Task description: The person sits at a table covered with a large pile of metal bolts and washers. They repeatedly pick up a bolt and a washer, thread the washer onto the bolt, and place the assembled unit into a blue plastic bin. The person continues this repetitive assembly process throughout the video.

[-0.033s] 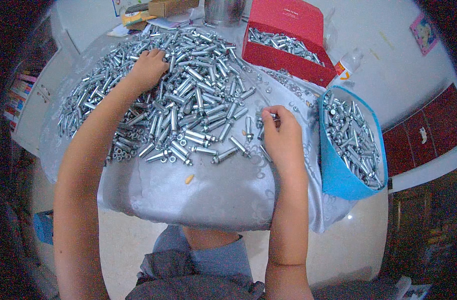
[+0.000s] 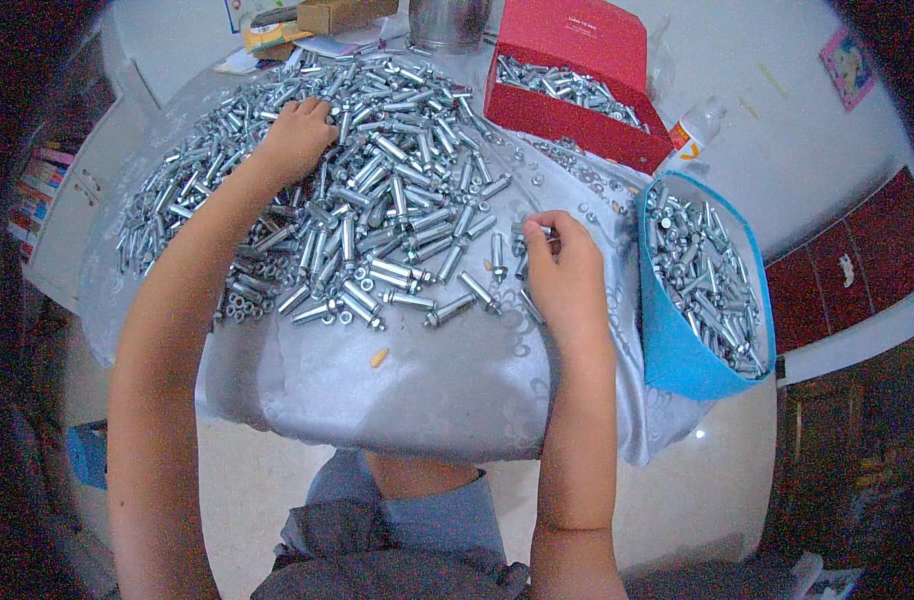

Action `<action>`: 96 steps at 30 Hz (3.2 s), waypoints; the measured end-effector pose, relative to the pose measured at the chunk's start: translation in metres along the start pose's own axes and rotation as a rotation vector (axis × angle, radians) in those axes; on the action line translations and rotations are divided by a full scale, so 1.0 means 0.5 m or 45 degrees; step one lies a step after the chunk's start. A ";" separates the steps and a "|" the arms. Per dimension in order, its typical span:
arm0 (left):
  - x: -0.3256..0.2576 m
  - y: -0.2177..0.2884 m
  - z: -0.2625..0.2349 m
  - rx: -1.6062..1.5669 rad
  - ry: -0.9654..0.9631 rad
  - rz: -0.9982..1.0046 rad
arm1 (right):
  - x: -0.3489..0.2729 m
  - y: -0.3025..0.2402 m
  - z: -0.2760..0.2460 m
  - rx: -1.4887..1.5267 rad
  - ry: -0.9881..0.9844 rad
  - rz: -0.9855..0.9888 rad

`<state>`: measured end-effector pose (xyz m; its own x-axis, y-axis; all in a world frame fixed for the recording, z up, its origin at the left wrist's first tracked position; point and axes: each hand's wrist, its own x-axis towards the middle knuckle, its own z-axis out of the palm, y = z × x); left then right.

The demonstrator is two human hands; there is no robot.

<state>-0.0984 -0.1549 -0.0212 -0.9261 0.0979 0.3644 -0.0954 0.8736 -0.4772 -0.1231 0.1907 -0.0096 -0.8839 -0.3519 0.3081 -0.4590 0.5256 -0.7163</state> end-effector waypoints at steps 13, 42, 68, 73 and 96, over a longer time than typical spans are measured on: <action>-0.018 0.011 -0.004 -0.140 -0.014 -0.089 | -0.003 -0.003 0.002 -0.008 -0.035 -0.021; 0.063 -0.119 0.036 -0.392 -0.569 -0.618 | 0.000 0.006 0.009 -0.006 -0.028 0.025; -0.174 -0.311 0.048 -1.165 -0.065 -0.824 | -0.005 -0.005 0.010 0.049 -0.053 -0.060; -0.184 -0.286 0.047 -0.934 0.194 -0.763 | -0.005 -0.007 0.005 0.030 -0.046 -0.036; -0.154 -0.021 -0.053 -0.601 -0.031 -0.399 | -0.001 0.009 0.015 0.008 -0.055 -0.082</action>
<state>-0.0164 -0.1589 -0.0232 -0.8883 -0.2069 0.4101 -0.1990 0.9780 0.0623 -0.1241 0.1871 -0.0177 -0.8477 -0.4182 0.3264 -0.5141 0.4961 -0.6997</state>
